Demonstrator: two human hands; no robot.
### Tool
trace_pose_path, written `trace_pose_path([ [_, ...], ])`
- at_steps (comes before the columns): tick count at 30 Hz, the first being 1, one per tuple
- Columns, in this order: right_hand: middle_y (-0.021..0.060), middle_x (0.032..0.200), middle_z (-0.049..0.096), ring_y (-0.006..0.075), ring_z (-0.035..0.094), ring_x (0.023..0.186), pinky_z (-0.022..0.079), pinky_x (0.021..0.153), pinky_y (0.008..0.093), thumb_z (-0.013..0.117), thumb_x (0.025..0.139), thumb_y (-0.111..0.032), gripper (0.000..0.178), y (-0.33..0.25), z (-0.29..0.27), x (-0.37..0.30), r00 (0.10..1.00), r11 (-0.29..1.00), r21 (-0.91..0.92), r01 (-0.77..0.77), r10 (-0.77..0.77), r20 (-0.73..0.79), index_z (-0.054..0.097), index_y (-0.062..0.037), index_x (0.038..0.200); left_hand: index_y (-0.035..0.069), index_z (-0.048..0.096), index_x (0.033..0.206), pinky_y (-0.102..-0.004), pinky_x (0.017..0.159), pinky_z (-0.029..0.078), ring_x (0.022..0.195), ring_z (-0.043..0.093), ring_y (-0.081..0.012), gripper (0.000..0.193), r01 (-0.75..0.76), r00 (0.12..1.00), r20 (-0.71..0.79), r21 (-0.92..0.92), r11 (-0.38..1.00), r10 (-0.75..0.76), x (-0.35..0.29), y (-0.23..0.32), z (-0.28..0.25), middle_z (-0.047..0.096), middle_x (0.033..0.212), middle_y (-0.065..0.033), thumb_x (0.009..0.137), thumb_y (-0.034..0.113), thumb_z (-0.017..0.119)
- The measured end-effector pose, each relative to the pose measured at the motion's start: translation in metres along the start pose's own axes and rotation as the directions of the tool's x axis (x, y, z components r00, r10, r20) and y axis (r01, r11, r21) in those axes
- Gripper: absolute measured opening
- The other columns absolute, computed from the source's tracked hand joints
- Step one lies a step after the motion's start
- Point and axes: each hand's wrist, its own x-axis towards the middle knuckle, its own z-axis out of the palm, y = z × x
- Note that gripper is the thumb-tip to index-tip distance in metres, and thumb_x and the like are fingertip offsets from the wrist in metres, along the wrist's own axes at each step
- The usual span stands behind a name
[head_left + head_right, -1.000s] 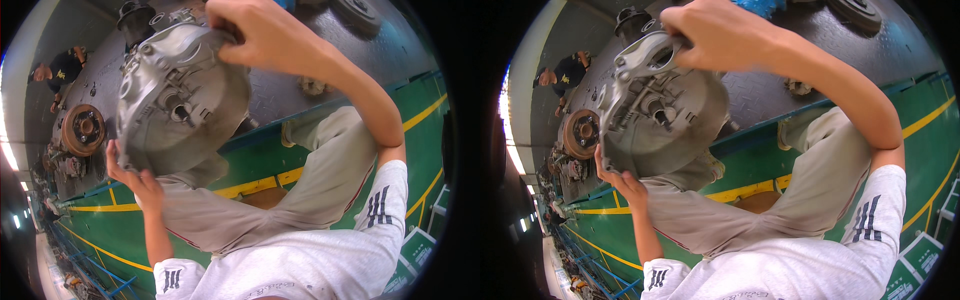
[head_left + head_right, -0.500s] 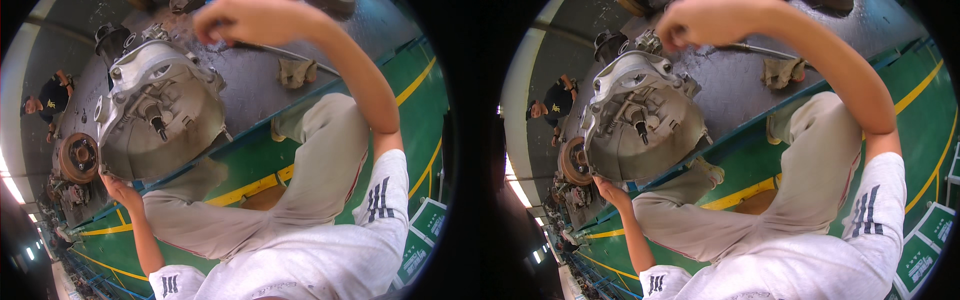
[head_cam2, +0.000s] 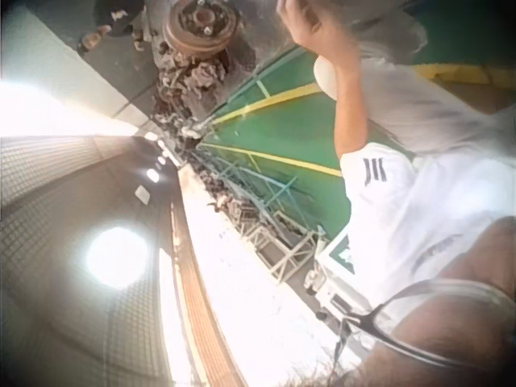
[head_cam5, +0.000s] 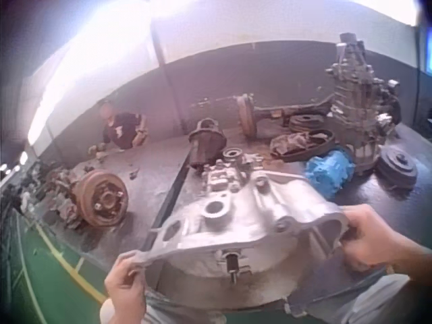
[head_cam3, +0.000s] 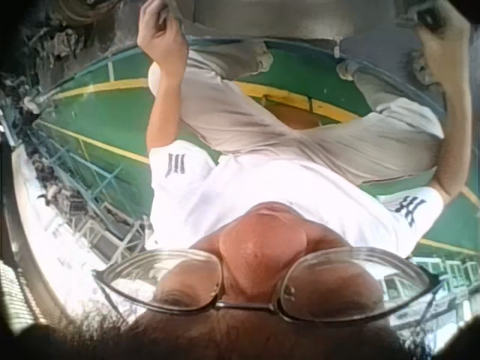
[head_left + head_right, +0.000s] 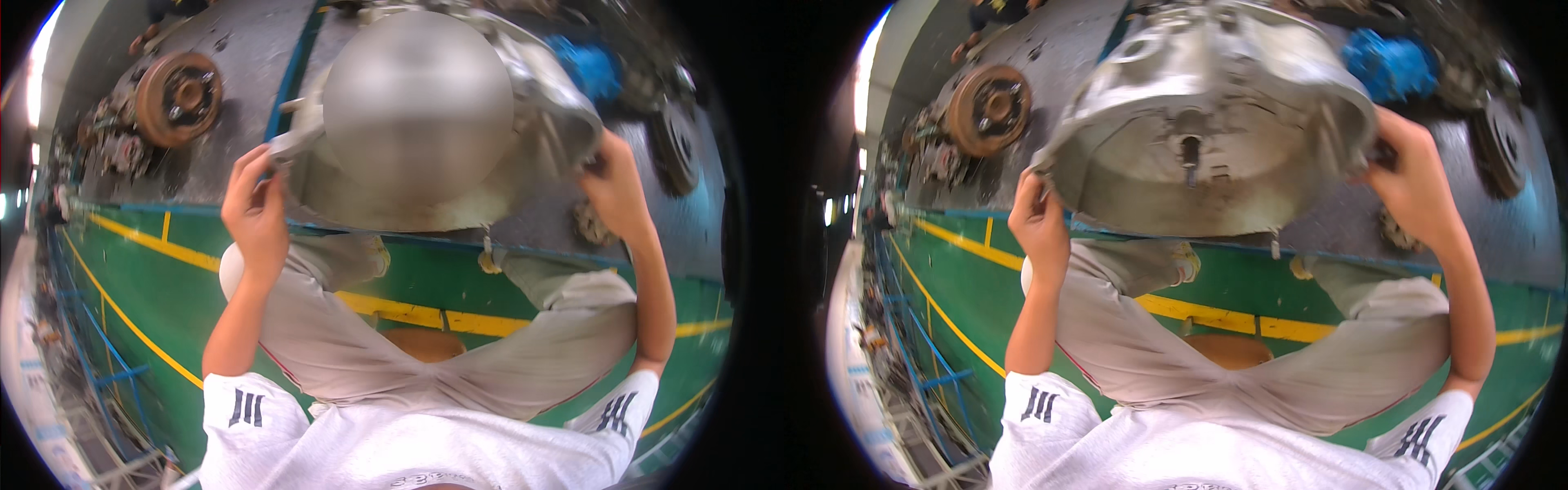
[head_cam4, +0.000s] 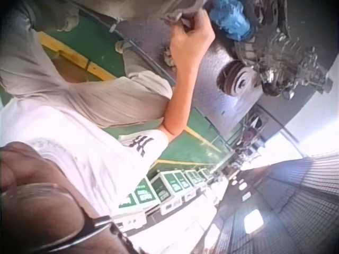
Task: The person disassembles an automotive transmission component by hand, removing a shaft and bolts from the housing while seated at a workbench.
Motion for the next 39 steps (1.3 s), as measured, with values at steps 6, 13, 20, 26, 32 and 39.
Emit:
trace_pose_path([
  [6,-0.0013,0.084,0.063,0.0049,0.053,0.079,0.046,0.068,0.0248,0.069,0.080,0.001,0.017,0.009,-0.016,-0.008,0.992,0.979,-0.174,-0.104,0.091,-0.084,0.067,0.0044,0.097,0.003,0.070,0.127,-0.0249,0.076,0.053,0.100,0.067,-0.0143,0.028,0.315,0.941,0.208,-0.244,0.917,-0.268,0.024,0.007,-0.008,0.067,0.125,-0.0059,0.102,0.002,0.058],
  [13,0.0035,0.084,0.071,0.0088,0.062,0.074,0.051,0.068,0.0283,0.066,0.082,0.005,0.016,0.002,-0.015,-0.012,0.976,0.963,-0.155,-0.218,0.213,-0.049,0.069,0.0065,0.098,0.000,0.075,0.120,-0.0252,0.085,0.054,0.101,0.065,-0.0102,0.023,0.183,0.884,0.453,-0.106,0.977,-0.116,0.056,-0.013,-0.020,0.071,0.117,-0.0047,0.100,0.000,0.063],
  [20,0.0080,0.094,0.072,0.0175,0.066,0.090,0.053,0.083,0.0321,0.067,0.081,0.007,0.019,0.001,-0.022,-0.019,0.947,0.950,-0.224,-0.216,0.149,-0.284,0.070,0.0049,0.100,-0.002,0.074,0.104,-0.0246,0.078,0.050,0.094,0.065,-0.0111,0.015,0.119,0.938,0.326,0.018,0.993,-0.118,0.055,0.013,-0.010,0.073,0.101,-0.0055,0.091,-0.004,0.068],
  [26,0.0198,0.089,0.067,0.0391,0.061,0.082,0.052,0.077,0.0367,0.067,0.068,0.001,0.028,-0.023,-0.017,0.005,1.000,0.927,-0.375,-0.018,0.021,0.004,0.067,0.0058,0.096,0.000,0.074,0.113,-0.0283,0.084,0.053,0.094,0.070,-0.0187,0.026,-0.025,0.952,0.304,0.180,0.983,-0.031,0.058,0.024,-0.005,0.074,0.107,-0.0111,0.088,-0.006,0.069],
  [32,0.0187,0.088,0.066,0.0362,0.060,0.077,0.052,0.076,0.0348,0.065,0.067,0.003,0.028,-0.025,-0.022,0.010,0.996,0.944,-0.322,0.069,-0.044,0.084,0.067,0.0045,0.094,-0.006,0.074,0.103,-0.0282,0.085,0.053,0.091,0.069,-0.0189,0.020,-0.060,0.925,0.376,0.285,0.957,-0.054,0.066,0.027,-0.010,0.075,0.101,-0.0125,0.084,-0.007,0.069],
  [39,0.0145,0.101,0.068,0.0285,0.066,0.080,0.051,0.060,0.0317,0.067,0.064,0.013,0.039,-0.022,-0.024,0.006,0.995,0.940,-0.335,0.064,-0.036,0.090,0.068,0.0047,0.103,-0.008,0.073,0.106,-0.0251,0.086,0.051,0.092,0.067,-0.0153,0.025,-0.064,0.941,0.337,0.192,0.979,-0.004,0.062,0.026,-0.009,0.075,0.104,-0.0124,0.083,-0.011,0.064],
])
